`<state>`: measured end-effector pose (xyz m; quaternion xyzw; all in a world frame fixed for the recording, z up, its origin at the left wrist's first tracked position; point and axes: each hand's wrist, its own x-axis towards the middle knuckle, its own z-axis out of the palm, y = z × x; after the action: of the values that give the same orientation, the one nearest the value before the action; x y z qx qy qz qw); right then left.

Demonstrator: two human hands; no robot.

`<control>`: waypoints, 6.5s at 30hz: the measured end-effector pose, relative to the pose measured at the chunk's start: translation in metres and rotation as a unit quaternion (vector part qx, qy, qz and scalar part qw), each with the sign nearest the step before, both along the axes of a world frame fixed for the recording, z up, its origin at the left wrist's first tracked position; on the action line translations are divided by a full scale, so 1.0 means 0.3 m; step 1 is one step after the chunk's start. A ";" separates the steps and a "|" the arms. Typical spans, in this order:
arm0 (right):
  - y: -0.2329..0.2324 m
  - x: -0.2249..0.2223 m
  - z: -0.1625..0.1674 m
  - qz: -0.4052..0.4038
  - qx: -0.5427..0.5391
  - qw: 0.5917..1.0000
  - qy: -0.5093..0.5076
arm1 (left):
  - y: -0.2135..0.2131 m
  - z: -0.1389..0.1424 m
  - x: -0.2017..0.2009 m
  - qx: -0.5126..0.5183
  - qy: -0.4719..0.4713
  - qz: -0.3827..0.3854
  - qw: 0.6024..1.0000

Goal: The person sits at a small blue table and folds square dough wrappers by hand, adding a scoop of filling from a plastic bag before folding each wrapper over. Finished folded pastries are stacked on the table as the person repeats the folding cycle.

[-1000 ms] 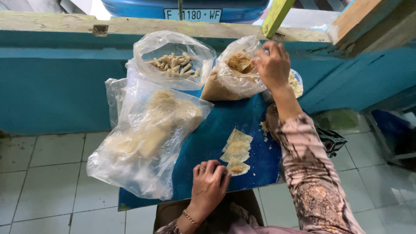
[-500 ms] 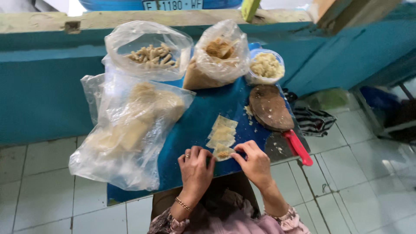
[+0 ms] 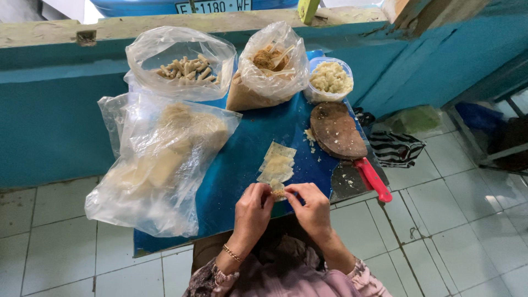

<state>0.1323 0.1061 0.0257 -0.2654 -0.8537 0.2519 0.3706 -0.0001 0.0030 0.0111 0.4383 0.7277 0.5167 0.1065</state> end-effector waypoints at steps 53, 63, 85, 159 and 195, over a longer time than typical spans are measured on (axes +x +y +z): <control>-0.043 0.032 -0.040 0.071 0.117 0.989 -0.053 | -0.045 -0.015 -0.031 -0.029 0.186 -0.092 0.978; 0.029 0.011 -0.015 0.041 -0.132 0.976 -0.168 | -0.036 -0.032 -0.022 -0.020 0.169 -0.061 0.984; -0.065 0.009 -0.025 0.011 0.310 0.944 -0.112 | -0.013 -0.031 -0.072 0.016 0.187 -0.069 0.980; 0.451 -1.091 0.386 0.141 0.371 0.914 0.081 | -0.096 -0.004 -0.248 -0.010 0.309 -0.018 0.951; 0.698 -0.388 0.197 0.045 -0.078 0.995 -0.044 | -0.097 0.023 -0.173 0.039 0.363 -0.055 0.929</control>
<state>0.0159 0.3154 0.0849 -0.2656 -0.8579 0.3227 0.2990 -0.0522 -0.0261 0.0180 0.6387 0.6709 0.3439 -0.1540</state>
